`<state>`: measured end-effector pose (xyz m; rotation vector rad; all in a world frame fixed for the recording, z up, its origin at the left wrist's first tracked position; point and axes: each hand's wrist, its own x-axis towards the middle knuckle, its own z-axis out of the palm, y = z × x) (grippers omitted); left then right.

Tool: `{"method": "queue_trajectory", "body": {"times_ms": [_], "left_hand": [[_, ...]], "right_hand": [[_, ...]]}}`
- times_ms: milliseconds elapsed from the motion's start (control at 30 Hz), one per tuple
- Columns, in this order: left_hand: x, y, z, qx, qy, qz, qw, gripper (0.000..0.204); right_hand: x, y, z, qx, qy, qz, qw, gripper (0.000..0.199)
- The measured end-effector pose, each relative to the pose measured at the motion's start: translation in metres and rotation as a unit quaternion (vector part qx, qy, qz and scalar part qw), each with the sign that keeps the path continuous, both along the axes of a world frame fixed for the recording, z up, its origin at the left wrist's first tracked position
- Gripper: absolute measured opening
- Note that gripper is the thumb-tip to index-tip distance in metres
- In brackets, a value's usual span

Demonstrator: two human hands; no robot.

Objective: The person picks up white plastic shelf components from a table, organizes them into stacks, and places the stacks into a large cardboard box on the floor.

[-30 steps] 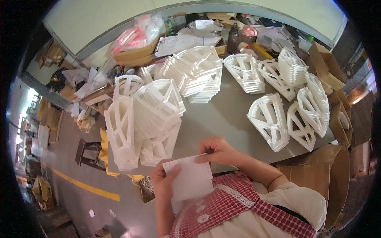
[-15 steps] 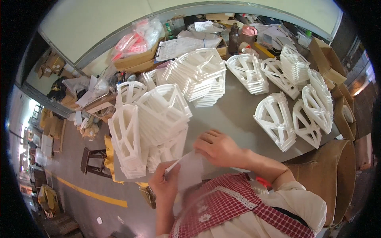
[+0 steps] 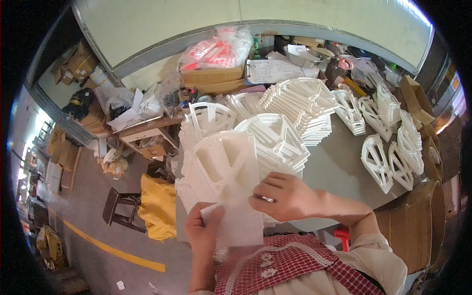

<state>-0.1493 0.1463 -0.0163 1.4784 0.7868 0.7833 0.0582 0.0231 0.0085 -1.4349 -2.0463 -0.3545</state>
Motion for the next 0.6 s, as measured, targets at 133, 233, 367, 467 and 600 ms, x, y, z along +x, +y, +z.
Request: {"method": "queue_trajectory", "body": {"times_ms": [133,233,367,467,600], "left_hand": [[-0.021,0.047,-0.019,-0.071,-0.043,0.028,0.996,0.008],[-0.030,0.076,-0.033,-0.121,-0.073,0.025,0.990,0.009],[-0.035,0.103,-0.051,-0.165,-0.108,0.011,0.980,0.011],[-0.035,0.114,-0.062,-0.199,-0.126,0.010,0.972,0.013],[-0.036,0.124,-0.075,-0.250,-0.140,-0.020,0.958,0.015]], "right_hand": [[0.010,0.052,0.012,-0.149,0.165,-0.015,0.975,0.013],[0.035,0.101,0.015,-0.257,0.202,-0.035,0.944,0.013],[0.047,0.150,-0.014,-0.337,0.186,-0.047,0.922,0.017],[0.041,0.171,-0.022,-0.408,0.088,-0.126,0.900,0.017],[0.031,0.175,-0.012,-0.421,-0.054,-0.262,0.867,0.022]]}}
